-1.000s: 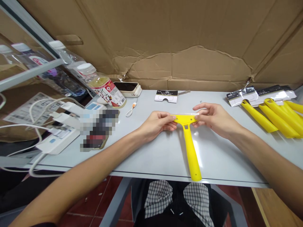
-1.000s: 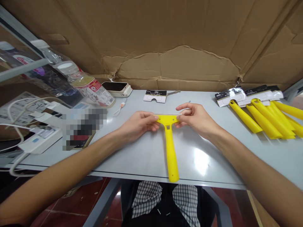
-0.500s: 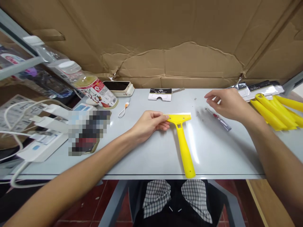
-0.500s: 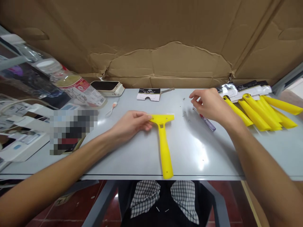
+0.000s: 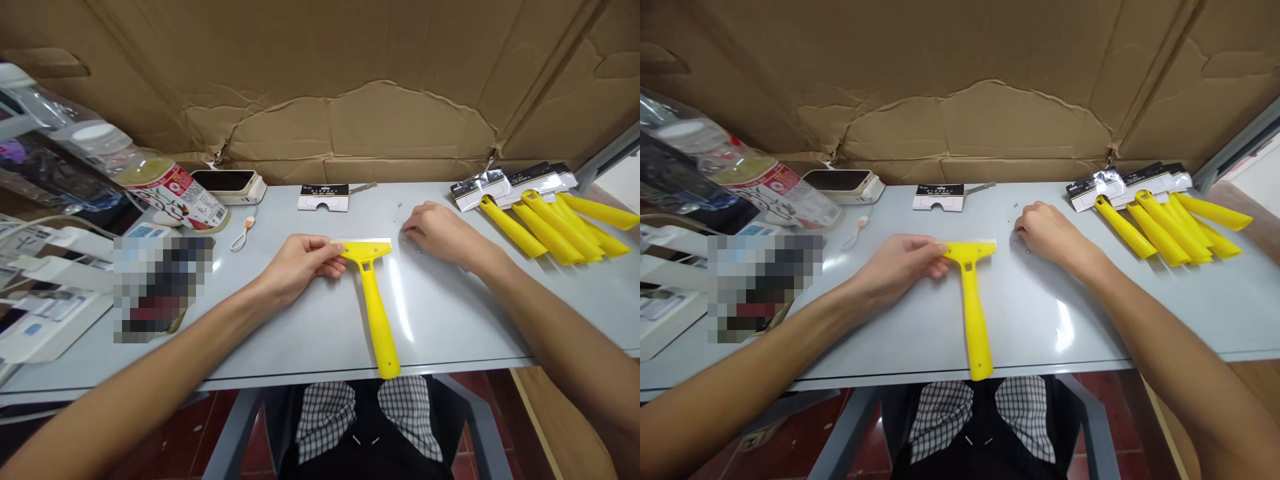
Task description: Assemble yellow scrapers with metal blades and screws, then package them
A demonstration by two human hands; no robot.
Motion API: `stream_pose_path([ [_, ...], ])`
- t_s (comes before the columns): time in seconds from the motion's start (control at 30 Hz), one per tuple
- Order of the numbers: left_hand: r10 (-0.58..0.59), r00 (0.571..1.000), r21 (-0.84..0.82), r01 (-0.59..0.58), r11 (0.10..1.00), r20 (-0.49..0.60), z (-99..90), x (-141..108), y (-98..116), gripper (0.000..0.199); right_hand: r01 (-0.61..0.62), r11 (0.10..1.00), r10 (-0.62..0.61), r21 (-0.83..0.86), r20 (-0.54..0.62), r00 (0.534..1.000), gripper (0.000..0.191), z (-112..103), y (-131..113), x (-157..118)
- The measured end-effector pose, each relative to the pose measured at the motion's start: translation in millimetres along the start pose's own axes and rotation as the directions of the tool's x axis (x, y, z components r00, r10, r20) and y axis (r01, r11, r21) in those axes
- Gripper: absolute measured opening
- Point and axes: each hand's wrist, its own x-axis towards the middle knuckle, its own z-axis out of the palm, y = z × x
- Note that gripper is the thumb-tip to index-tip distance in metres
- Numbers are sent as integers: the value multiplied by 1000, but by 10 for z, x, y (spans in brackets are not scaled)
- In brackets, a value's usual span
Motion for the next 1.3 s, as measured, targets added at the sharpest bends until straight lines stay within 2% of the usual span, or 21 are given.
stream_pose_path([
  [0.13,5,1000,6,-5,1000,15,6,-14,12,19,-2,997,2,-76,6,1000,20,-17,62,1],
  [0.27,23,1000,21,-24,1000,15,37,-41,29,19,5,1000,-6,-24,-21,1000,17,-36,0,22],
  [0.43,46,999,30,-47,998,14,94,-61,38,20,101,966,-48,239,-218,975,12,39,-391,1],
  [0.57,67,996,20,-69,997,55,147,-84,36,21,173,932,-97,317,-241,966,13,124,-704,-52],
  [0.67,68,993,21,-70,997,99,195,-118,40,22,206,921,-126,332,-245,961,15,167,-805,-80],
  [0.97,64,987,8,-66,998,149,211,-140,43,24,195,931,-133,309,-210,969,16,202,-818,-96],
  [1.2,27,991,-2,-27,1000,135,211,-133,38,22,287,914,-216,286,-254,943,29,111,-763,-98],
  [1.27,17,991,-3,-17,1000,133,210,-131,44,22,247,915,-180,320,-225,958,28,73,-740,-101],
  [1.3,16,991,-6,-15,1000,130,207,-130,47,21,176,913,-114,367,-185,976,28,55,-726,-102],
])
